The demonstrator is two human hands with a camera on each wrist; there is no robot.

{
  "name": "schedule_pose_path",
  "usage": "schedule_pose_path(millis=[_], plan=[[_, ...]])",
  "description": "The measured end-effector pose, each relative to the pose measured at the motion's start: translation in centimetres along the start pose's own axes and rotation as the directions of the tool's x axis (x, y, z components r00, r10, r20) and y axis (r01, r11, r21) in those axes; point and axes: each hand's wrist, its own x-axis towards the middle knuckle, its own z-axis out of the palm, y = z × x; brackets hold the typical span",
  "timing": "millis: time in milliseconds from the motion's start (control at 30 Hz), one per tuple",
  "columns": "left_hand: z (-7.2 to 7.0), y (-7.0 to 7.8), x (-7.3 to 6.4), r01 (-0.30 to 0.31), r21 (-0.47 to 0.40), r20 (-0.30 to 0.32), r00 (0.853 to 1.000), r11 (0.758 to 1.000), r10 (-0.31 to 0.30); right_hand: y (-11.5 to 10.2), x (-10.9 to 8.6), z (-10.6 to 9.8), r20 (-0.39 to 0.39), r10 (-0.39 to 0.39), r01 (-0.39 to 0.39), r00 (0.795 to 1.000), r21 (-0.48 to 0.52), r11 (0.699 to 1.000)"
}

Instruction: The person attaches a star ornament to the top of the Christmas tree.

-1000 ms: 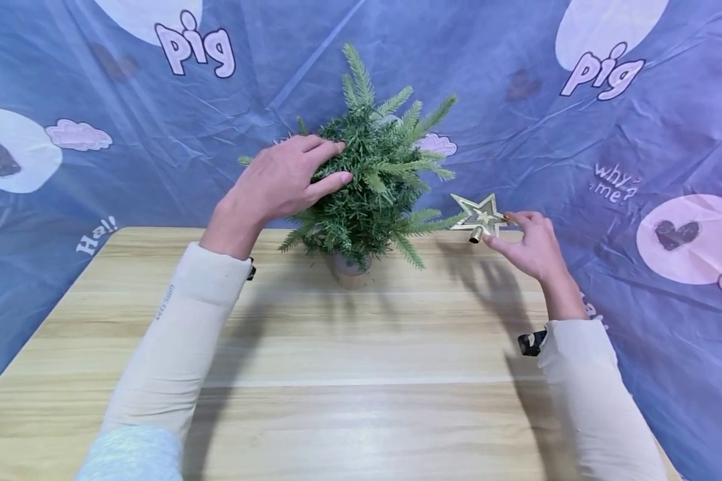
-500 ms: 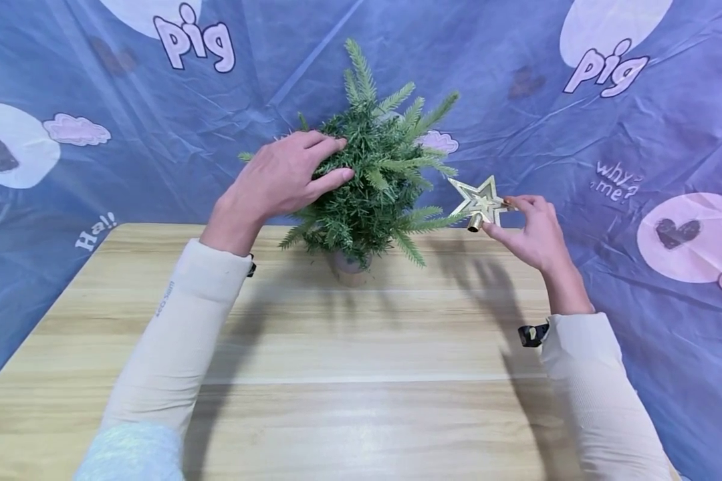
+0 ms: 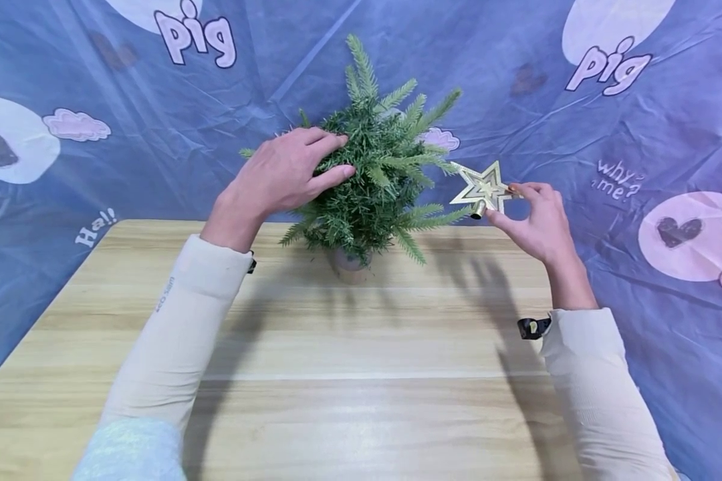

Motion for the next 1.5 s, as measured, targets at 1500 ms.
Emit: schedule_pose_path(millis=[1500], plan=[[-0.2, -0.1, 0.1, 0.016, 0.000, 0.023, 1.000, 1.000, -0.016, -5.4, 2.1, -0.8, -0.285, 0.046, -0.018, 0.957, 0.100, 0.995]])
